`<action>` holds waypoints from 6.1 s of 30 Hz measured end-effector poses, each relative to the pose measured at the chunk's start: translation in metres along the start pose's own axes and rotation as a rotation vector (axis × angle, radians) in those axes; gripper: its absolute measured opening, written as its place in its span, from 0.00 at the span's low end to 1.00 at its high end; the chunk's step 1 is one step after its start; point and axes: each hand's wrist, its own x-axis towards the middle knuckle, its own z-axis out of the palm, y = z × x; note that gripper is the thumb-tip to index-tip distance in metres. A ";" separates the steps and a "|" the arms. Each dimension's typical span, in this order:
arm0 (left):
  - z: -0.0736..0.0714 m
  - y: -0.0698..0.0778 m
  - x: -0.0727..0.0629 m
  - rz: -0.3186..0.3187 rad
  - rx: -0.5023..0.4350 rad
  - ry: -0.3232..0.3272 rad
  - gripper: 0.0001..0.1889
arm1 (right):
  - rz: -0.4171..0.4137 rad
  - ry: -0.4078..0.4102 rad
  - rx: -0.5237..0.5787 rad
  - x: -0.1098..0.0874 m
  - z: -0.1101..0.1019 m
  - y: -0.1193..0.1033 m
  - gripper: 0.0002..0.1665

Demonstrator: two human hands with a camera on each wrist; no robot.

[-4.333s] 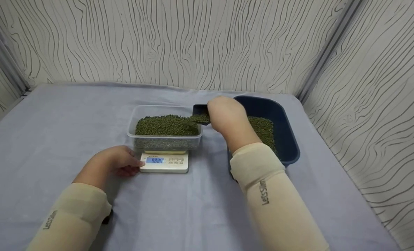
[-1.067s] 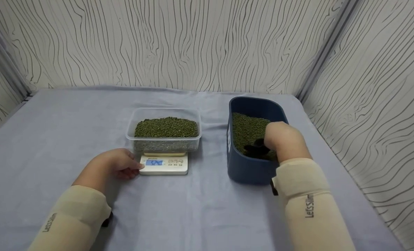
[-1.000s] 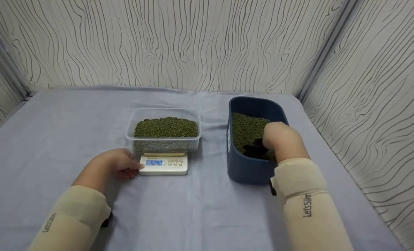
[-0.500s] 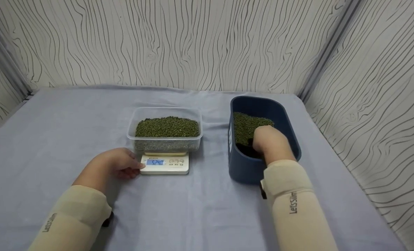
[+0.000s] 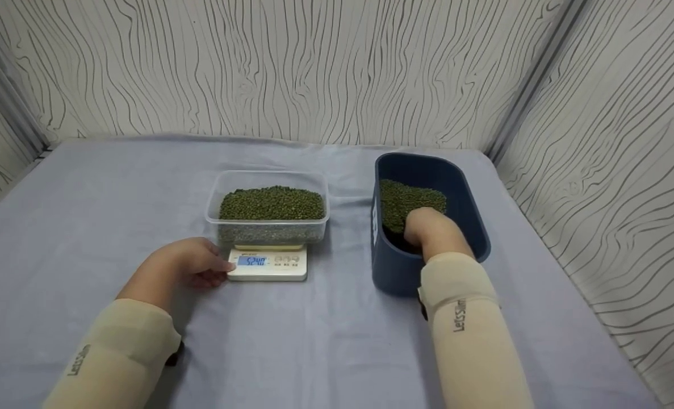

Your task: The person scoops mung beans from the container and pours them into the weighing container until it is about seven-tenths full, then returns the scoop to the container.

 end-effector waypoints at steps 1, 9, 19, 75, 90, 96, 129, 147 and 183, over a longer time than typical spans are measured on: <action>0.000 0.000 0.000 0.001 0.005 0.003 0.11 | 0.005 -0.003 0.007 0.001 0.000 0.000 0.13; 0.000 0.001 -0.001 -0.017 0.008 0.024 0.11 | 0.011 0.006 0.001 0.005 0.001 -0.001 0.13; 0.001 0.000 0.001 -0.003 0.007 0.026 0.11 | 0.056 0.057 0.095 0.004 0.003 0.001 0.13; 0.001 0.000 -0.001 -0.017 -0.020 0.018 0.10 | 0.033 0.394 0.133 -0.043 -0.014 0.022 0.11; 0.000 0.000 0.001 -0.022 -0.015 0.007 0.11 | -0.016 0.412 0.114 -0.049 -0.039 -0.021 0.12; 0.001 0.001 0.001 -0.016 -0.002 0.000 0.11 | -0.055 0.402 0.109 -0.042 -0.042 -0.046 0.13; 0.000 0.002 -0.001 -0.036 -0.011 0.004 0.11 | -0.131 0.272 0.015 0.010 -0.022 -0.161 0.07; 0.000 -0.001 0.002 -0.021 -0.004 -0.010 0.11 | -0.118 0.423 -0.087 0.014 -0.017 -0.173 0.12; -0.001 0.002 0.001 -0.026 0.027 -0.023 0.11 | -0.416 1.019 -0.580 0.019 0.001 -0.163 0.04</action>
